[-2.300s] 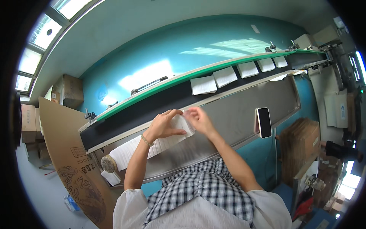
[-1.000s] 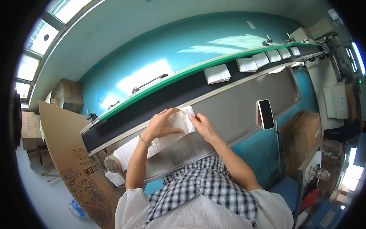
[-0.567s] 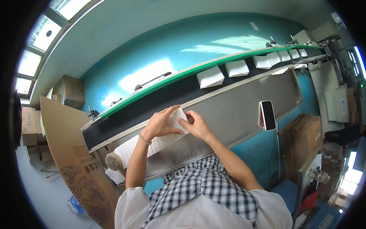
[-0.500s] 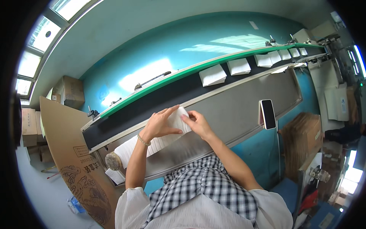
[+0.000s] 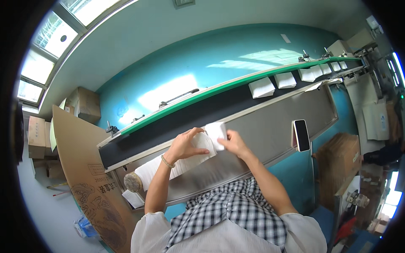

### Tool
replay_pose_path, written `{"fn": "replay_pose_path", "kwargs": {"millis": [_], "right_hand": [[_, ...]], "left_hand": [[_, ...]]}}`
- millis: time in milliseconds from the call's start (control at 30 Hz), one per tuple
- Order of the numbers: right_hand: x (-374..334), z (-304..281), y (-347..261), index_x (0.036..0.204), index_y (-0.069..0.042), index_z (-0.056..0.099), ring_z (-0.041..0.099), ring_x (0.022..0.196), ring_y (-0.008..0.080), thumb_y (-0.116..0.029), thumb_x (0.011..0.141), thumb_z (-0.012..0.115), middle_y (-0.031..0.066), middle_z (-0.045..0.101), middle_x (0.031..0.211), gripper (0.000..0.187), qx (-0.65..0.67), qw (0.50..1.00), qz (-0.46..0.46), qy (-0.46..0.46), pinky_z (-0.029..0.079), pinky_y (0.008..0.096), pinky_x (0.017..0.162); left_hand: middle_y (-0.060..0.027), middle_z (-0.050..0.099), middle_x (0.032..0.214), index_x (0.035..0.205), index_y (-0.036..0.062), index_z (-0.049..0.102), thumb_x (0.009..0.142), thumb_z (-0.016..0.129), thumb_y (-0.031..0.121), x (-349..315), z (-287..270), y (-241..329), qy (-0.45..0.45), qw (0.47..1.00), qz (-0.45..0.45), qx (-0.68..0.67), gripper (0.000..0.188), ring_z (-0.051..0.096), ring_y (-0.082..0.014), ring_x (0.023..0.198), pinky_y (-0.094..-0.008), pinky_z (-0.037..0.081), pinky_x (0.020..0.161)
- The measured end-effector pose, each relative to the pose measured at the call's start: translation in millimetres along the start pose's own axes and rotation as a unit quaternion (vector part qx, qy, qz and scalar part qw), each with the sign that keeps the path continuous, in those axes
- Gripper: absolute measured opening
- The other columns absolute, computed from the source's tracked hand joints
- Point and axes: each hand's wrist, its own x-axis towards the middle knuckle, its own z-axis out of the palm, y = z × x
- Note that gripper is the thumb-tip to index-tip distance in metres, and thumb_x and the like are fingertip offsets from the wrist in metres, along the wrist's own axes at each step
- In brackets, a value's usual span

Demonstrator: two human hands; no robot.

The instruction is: Sorting and stacking stacks of paper products from a feeder into a shipping box.

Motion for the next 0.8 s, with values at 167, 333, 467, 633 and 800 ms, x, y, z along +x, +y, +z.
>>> {"fn": "replay_pose_path", "kwargs": {"millis": [167,333,467,633,800], "right_hand": [[38.2,1.1,-18.7,0.117,0.001,0.056,0.065,0.082,0.0125,-0.033,0.098,0.064,0.0098,0.068,0.098,0.040,0.162,0.975,-0.047,0.145,0.054,0.0253,0.071],[-4.6,48.1,1.2,0.122,0.003,0.058,0.063,0.081,0.0109,-0.030,0.095,0.070,0.0094,0.069,0.097,0.044,-0.052,0.988,-0.130,0.061,0.052,0.0251,0.071],[-9.2,44.8,1.6,0.115,0.001,0.063,0.063,0.088,0.0113,-0.029,0.095,0.069,0.0073,0.068,0.097,0.037,0.156,0.987,-0.001,0.031,0.051,0.0273,0.073],[3.7,28.0,7.2,0.109,0.000,0.064,0.065,0.086,0.0121,-0.021,0.094,0.069,0.0076,0.069,0.100,0.027,0.000,0.999,-0.049,0.004,0.052,0.0285,0.068],[37.5,33.8,-13.2,0.116,0.003,0.059,0.064,0.083,0.0119,-0.032,0.096,0.068,0.0084,0.067,0.097,0.041,0.162,0.978,-0.055,0.121,0.053,0.0257,0.071]], "left_hand": [[-0.0176,0.068,0.109,0.123,0.0116,0.057,0.066,0.084,0.056,-2.4,-1.8,1.6,0.004,1.000,0.007,-0.015,0.078,0.068,-0.0369,0.097,-0.0436,0.055,0.084],[-0.0174,0.067,0.116,0.131,0.0118,0.055,0.064,0.084,0.055,-3.9,-5.7,-1.1,0.013,0.999,0.030,-0.011,0.085,0.068,-0.0364,0.101,-0.0431,0.054,0.086],[-0.0157,0.068,0.117,0.131,0.0148,0.056,0.064,0.085,0.056,-14.2,-10.9,-2.8,0.005,0.999,0.024,0.022,0.083,0.068,-0.0349,0.101,-0.0428,0.055,0.085],[-0.0150,0.068,0.113,0.125,0.0144,0.057,0.065,0.085,0.053,-18.0,-9.3,-8.2,0.010,1.000,0.013,0.000,0.077,0.068,-0.0350,0.100,-0.0433,0.055,0.084],[-0.0183,0.066,0.116,0.125,0.0089,0.056,0.067,0.087,0.049,-16.6,-12.6,-6.5,-0.010,1.000,-0.006,-0.020,0.077,0.067,-0.0368,0.099,-0.0428,0.054,0.085]]}}
